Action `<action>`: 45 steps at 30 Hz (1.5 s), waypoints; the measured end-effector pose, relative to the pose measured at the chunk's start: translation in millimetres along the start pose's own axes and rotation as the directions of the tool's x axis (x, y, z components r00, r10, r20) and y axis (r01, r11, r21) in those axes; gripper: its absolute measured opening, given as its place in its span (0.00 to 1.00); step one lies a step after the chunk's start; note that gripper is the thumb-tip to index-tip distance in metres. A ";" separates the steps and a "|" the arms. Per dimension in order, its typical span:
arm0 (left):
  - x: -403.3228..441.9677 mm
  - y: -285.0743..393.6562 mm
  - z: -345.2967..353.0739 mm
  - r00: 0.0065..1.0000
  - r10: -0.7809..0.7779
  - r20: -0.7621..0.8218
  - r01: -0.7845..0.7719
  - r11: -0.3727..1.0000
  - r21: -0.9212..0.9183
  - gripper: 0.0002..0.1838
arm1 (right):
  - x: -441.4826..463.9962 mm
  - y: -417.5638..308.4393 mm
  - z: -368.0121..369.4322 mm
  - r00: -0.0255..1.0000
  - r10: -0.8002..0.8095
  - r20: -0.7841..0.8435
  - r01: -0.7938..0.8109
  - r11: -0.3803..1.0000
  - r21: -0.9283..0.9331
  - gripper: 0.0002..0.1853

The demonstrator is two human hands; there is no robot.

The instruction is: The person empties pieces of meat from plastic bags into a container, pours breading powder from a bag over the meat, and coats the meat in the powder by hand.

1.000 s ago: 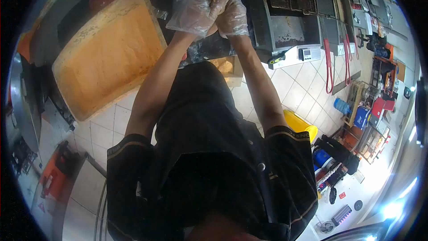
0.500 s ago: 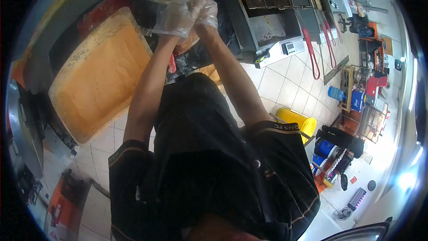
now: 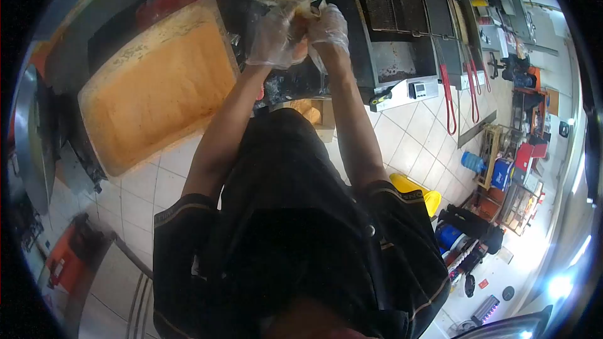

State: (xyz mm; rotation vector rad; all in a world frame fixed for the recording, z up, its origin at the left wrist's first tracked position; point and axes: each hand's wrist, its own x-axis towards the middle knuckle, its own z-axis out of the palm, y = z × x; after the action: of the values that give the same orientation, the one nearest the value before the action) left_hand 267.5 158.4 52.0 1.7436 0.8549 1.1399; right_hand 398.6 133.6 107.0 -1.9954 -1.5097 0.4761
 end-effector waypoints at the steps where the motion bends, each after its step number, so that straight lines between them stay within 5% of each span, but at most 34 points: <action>1: 1.4 0.6 7.2 0.989 0.097 -0.110 -0.094 0.995 0.029 0.22 | -5.3 -2.9 -5.5 0.998 -0.068 -0.002 0.067 0.996 -0.052 0.16; 2: 2.6 0.9 14.4 0.957 0.192 -0.218 -0.179 0.981 0.078 0.17 | -11.7 -6.4 -11.5 0.991 -0.133 0.001 0.132 0.986 -0.105 0.16; 5: 15.8 -15.1 16.4 0.925 0.325 -0.198 -0.247 0.908 0.338 0.17 | -18.8 -22.4 -23.2 0.990 -0.137 0.019 0.138 0.982 -0.127 0.13; 7: 29.8 -23.9 13.6 0.955 0.222 -0.197 -0.219 0.975 0.038 0.19 | -14.3 -23.8 -20.4 1.000 0.031 0.005 -0.030 0.994 -0.108 0.12; 8: 36.5 -27.1 11.2 0.967 0.174 -0.184 -0.197 0.974 -0.114 0.19 | -12.8 -21.7 -23.8 1.000 -0.014 0.014 0.015 0.999 -0.034 0.13; 11: 48.1 -13.5 -1.0 0.974 0.149 -0.173 -0.099 0.959 0.267 0.19 | -9.4 -24.9 -29.7 0.999 -0.021 0.032 0.017 0.992 0.121 0.14; 12: 46.4 -11.3 -7.0 0.980 0.148 -0.132 -0.071 0.883 0.465 0.19 | -11.5 -32.6 -36.0 0.957 -0.289 -0.007 0.289 0.955 0.059 0.14; 13: 46.9 -11.5 -14.5 0.986 0.140 -0.095 -0.046 0.764 0.643 0.19 | -13.4 -41.4 -41.1 0.953 -0.303 0.015 0.303 0.953 -0.001 0.14; 15: 55.7 -16.6 -27.9 0.995 -0.034 -0.091 0.084 0.768 0.634 0.15 | -17.3 -54.9 -46.4 0.943 -0.328 0.059 0.333 0.936 -0.118 0.14; 17: 48.9 -17.2 -27.7 0.972 0.215 -0.097 -0.054 0.604 0.795 0.12 | -18.0 -41.9 -27.9 0.964 -0.266 0.006 0.264 0.955 -0.133 0.09; 18: 51.6 -9.0 -30.5 0.993 0.000 -0.117 0.070 0.799 0.597 0.12 | -19.5 -39.2 -23.6 0.967 -0.253 -0.038 0.248 0.964 -0.098 0.08; 21: 56.6 -31.2 -15.9 0.981 -0.076 -0.177 0.165 0.808 0.566 0.11 | -26.2 -13.0 -10.0 0.950 -0.308 -0.040 0.296 0.937 -0.187 0.06; 22: 54.8 -38.9 -14.3 0.975 0.030 -0.219 0.098 0.830 0.548 0.10 | -28.8 -6.0 -3.7 0.945 -0.323 -0.058 0.307 0.933 -0.186 0.06; 25: 41.9 -32.9 -17.3 0.924 -0.288 -0.252 0.373 0.825 0.425 0.11 | -37.7 -1.3 1.5 0.956 -0.292 -0.032 0.283 0.943 -0.174 0.05; 26: 43.1 -43.5 -15.5 0.924 -0.303 -0.231 0.381 0.748 0.544 0.12 | -38.9 -0.8 3.3 0.957 -0.287 -0.043 0.279 0.951 -0.134 0.05; 29: 42.2 -37.6 -17.2 0.924 -0.299 -0.240 0.378 0.812 0.444 0.11 | -28.5 24.9 14.5 0.952 -0.297 -0.077 0.286 0.950 -0.128 0.06; 34: 54.1 -17.4 -13.1 0.964 -0.237 -0.118 0.262 0.795 0.546 0.10 | -28.0 20.7 -8.5 0.978 -0.188 -0.093 0.178 0.978 -0.106 0.08; 37: 47.6 8.3 -0.6 0.945 -0.323 -0.053 0.294 0.766 0.571 0.12 | -22.0 29.1 -23.1 0.997 0.049 -0.061 -0.057 0.988 -0.145 0.12; 38: 48.5 13.9 3.1 0.937 -0.346 -0.057 0.311 0.746 0.589 0.12 | -19.9 29.2 -26.2 0.998 0.050 -0.047 -0.062 0.951 -0.303 0.15; 42: 48.9 2.6 9.5 0.968 -0.248 -0.045 0.208 0.684 0.699 0.12 | -43.5 7.9 -36.2 0.887 -0.254 -0.386 0.109 0.927 -0.360 0.16; 45: 49.7 13.2 1.3 0.987 -0.163 0.011 0.113 0.734 0.670 0.11 | -47.0 5.6 -20.5 0.977 -0.210 0.036 0.204 0.875 -0.438 0.14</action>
State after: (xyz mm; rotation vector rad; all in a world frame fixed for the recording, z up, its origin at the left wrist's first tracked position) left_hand 287.2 196.1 80.8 2.2247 1.4535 0.6912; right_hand 401.2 82.9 116.1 -2.1172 -1.9307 0.0260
